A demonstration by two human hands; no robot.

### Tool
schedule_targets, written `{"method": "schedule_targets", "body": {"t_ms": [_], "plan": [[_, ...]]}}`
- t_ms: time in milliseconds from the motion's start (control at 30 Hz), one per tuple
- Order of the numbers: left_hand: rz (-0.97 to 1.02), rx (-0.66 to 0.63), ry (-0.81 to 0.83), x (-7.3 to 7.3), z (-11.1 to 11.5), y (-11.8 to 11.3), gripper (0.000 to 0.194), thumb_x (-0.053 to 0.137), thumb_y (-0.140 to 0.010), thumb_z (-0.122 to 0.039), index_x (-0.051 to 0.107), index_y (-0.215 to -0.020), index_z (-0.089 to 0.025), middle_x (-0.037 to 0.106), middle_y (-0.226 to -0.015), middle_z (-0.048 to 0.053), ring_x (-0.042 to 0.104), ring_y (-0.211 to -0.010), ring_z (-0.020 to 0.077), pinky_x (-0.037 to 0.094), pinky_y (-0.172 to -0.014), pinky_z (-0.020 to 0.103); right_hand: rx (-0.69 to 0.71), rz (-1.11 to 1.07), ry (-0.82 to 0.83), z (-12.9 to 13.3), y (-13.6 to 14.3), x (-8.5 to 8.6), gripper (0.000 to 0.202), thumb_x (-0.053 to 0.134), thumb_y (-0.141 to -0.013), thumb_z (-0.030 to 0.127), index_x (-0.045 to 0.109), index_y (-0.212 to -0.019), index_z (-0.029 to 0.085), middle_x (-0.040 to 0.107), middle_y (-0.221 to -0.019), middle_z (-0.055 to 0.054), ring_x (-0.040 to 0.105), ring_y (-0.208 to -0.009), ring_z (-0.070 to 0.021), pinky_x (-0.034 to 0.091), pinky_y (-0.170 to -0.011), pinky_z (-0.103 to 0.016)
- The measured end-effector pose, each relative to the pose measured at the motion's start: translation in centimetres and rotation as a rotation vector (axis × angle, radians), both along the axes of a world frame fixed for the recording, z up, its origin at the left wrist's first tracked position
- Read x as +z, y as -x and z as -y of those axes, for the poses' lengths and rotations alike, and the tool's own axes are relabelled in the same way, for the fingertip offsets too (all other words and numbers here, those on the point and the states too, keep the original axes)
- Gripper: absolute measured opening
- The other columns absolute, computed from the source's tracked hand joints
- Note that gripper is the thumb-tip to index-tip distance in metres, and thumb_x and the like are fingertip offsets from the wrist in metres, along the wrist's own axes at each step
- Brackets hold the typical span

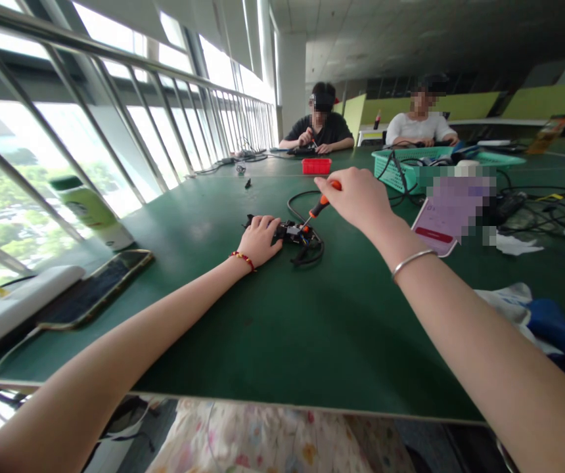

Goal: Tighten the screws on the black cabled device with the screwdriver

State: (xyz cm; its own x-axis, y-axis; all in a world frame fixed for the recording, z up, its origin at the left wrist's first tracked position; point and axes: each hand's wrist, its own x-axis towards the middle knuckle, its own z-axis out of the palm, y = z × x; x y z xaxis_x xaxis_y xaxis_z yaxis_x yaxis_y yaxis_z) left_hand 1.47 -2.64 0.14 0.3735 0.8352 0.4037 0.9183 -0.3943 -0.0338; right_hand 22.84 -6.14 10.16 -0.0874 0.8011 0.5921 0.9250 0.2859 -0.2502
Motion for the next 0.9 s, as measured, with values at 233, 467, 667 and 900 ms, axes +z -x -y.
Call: {"method": "schedule_targets", "body": {"t_ms": [233, 467, 667, 900], "plan": [[0.002, 0.009, 0.003, 0.1, 0.1, 0.0, 0.048, 0.049, -0.085, -0.032, 0.046, -0.131, -0.017, 0.049, -0.133, 0.010, 0.038, -0.123, 0.0290, 0.042, -0.099, 0.041, 0.119, 0.029, 0.342, -0.8, -0.3, 3.5, 0.028, 0.057, -0.081, 0.041, 0.066, -0.099, 0.022, 0.066, -0.076, -0.004, 0.058, -0.057, -0.0162, 0.043, -0.063, -0.033], [0.002, -0.006, -0.012, -0.1, -0.2, 0.0, 0.049, 0.049, -0.085, -0.032, 0.046, -0.131, -0.017, 0.050, -0.131, 0.010, 0.038, -0.123, 0.0290, 0.043, -0.098, 0.042, 0.257, 0.040, 0.486, -0.1, 0.3, 4.3, 0.033, 0.055, -0.082, 0.046, 0.063, -0.102, 0.021, 0.067, -0.075, -0.005, 0.061, -0.059, -0.0177, 0.046, -0.066, -0.032], [0.007, -0.007, -0.007, -0.1, -0.1, 0.0, 0.048, 0.049, -0.085, -0.032, 0.046, -0.131, -0.016, 0.049, -0.132, 0.010, 0.038, -0.123, 0.0287, 0.042, -0.099, 0.042, 0.109, 0.043, 0.689, -0.1, -0.1, 3.7, 0.052, 0.031, -0.089, 0.059, 0.062, -0.102, 0.019, 0.054, -0.058, -0.003, 0.051, -0.047, -0.0163, 0.042, -0.052, -0.031], [0.009, -0.006, 0.000, 0.0, -0.2, 0.2, 0.048, 0.049, -0.085, -0.032, 0.046, -0.131, -0.017, 0.049, -0.132, 0.010, 0.038, -0.123, 0.0286, 0.043, -0.098, 0.042, 0.196, 0.136, 0.551, 0.3, -0.2, 4.0, 0.040, 0.053, -0.083, 0.045, 0.056, -0.115, 0.022, 0.066, -0.083, -0.005, 0.059, -0.059, -0.0153, 0.044, -0.061, -0.029]]}}
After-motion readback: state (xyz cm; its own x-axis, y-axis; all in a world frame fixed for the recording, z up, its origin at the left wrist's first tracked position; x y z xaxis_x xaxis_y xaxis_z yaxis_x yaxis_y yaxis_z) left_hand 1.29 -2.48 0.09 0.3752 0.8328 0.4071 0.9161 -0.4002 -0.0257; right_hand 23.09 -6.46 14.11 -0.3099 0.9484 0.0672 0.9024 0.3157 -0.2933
